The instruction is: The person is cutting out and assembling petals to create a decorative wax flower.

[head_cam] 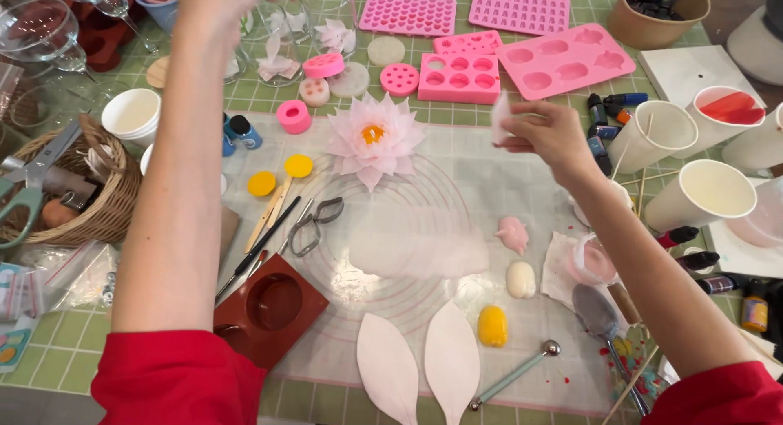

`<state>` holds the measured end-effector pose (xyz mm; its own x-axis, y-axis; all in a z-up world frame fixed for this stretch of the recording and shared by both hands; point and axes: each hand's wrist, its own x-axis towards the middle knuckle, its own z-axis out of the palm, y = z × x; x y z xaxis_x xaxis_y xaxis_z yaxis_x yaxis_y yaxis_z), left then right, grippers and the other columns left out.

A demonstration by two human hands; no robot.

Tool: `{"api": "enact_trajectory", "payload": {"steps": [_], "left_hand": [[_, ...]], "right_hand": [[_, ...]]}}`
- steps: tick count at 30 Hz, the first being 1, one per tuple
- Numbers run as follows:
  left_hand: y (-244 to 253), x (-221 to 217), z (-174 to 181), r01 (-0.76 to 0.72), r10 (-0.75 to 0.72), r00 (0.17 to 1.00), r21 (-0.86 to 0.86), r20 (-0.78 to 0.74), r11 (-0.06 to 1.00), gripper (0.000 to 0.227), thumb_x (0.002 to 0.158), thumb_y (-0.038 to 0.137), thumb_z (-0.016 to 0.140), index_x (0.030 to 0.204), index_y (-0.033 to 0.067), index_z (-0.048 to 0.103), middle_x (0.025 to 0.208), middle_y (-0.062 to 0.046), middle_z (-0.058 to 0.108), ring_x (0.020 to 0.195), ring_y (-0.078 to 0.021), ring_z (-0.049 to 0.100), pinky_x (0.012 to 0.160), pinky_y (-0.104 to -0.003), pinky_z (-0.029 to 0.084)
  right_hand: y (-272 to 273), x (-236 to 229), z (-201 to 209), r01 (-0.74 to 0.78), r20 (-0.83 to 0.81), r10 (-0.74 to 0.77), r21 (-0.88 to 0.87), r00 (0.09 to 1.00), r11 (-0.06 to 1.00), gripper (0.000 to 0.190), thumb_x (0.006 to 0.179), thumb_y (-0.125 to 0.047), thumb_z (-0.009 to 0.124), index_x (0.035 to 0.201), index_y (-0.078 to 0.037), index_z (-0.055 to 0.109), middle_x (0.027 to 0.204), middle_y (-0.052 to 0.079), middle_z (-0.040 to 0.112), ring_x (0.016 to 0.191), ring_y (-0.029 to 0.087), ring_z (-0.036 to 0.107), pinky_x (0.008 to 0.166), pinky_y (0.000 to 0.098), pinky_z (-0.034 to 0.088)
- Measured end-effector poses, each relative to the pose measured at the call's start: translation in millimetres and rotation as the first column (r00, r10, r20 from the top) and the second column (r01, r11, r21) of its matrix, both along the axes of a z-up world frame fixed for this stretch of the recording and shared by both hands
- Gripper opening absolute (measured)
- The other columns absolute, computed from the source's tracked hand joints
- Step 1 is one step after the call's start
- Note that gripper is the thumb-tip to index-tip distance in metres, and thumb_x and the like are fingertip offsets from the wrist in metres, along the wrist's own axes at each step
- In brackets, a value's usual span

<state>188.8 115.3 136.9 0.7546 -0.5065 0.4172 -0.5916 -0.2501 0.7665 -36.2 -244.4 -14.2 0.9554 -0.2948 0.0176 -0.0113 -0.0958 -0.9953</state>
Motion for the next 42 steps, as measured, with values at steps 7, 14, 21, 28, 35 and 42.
{"api": "enact_trajectory", "payload": {"steps": [7,14,21,28,35,42], "left_hand": [[-27.5,-108.5,31.1,0.152,-0.118,0.977,0.189,-0.178,0.970,0.030,0.095,0.036,0.073,0.098,0.0070,0.076,0.081,-0.001,0.075,0.066,-0.0079,0.070,0.058,-0.025,0.052],[-42.4,-150.0,6.8,0.302,-0.269,0.948,0.212,-0.171,0.929,0.036,0.090,0.036,0.078,0.089,0.0005,0.079,0.073,-0.006,0.076,0.059,-0.0102,0.072,0.052,-0.024,0.057],[-49.3,-148.1,-26.9,0.362,-0.359,0.924,-0.002,-0.136,0.932,0.018,0.091,0.016,0.079,0.094,-0.0015,0.080,0.078,-0.006,0.076,0.063,-0.0098,0.072,0.056,-0.025,0.059],[-51.5,-148.2,-38.1,0.365,-0.382,0.910,-0.122,-0.162,0.923,0.017,0.094,0.016,0.078,0.098,0.0000,0.080,0.080,-0.004,0.077,0.063,-0.0081,0.070,0.056,-0.024,0.058],[-53.0,-132.3,-41.7,0.279,-0.298,0.938,-0.124,-0.179,0.952,0.017,0.092,0.017,0.078,0.097,0.0008,0.080,0.078,-0.004,0.077,0.061,-0.0075,0.069,0.053,-0.024,0.056],[-39.8,-80.4,-28.9,0.255,-0.258,0.958,-0.039,-0.123,0.966,0.021,0.094,0.023,0.077,0.095,0.0016,0.079,0.080,-0.005,0.075,0.062,-0.0084,0.071,0.051,-0.025,0.058]], "right_hand": [[96.3,-27.6,67.1,-0.182,0.221,0.164,0.066,0.961,0.981,0.034,0.097,-0.010,0.070,0.127,0.006,0.064,0.107,0.012,0.076,0.093,0.018,0.077,0.083,0.0313,0.065],[118.2,-44.8,70.2,-0.209,0.270,0.203,-0.007,0.941,0.978,0.033,0.097,-0.008,0.071,0.127,0.006,0.067,0.106,0.012,0.077,0.092,0.015,0.075,0.080,0.0291,0.064],[117.1,-52.9,61.0,-0.162,0.296,0.176,-0.072,0.939,0.984,0.033,0.102,-0.010,0.066,0.129,0.008,0.066,0.110,0.012,0.074,0.091,0.015,0.073,0.083,0.0307,0.065],[122.2,-63.9,74.1,-0.272,0.214,0.236,0.154,0.948,0.950,0.041,0.109,-0.023,0.047,0.139,0.004,0.058,0.113,0.013,0.074,0.099,0.020,0.076,0.091,0.0340,0.063],[125.4,-45.2,72.2,-0.363,0.260,0.350,0.002,0.900,0.932,0.039,0.106,-0.017,0.056,0.138,0.005,0.058,0.119,0.013,0.072,0.104,0.024,0.076,0.092,0.0335,0.062],[129.9,14.5,51.8,-0.323,0.223,0.303,0.058,0.926,0.945,0.026,0.107,-0.017,0.060,0.115,0.006,0.068,0.103,0.012,0.074,0.094,0.023,0.077,0.084,0.0325,0.063]]}}
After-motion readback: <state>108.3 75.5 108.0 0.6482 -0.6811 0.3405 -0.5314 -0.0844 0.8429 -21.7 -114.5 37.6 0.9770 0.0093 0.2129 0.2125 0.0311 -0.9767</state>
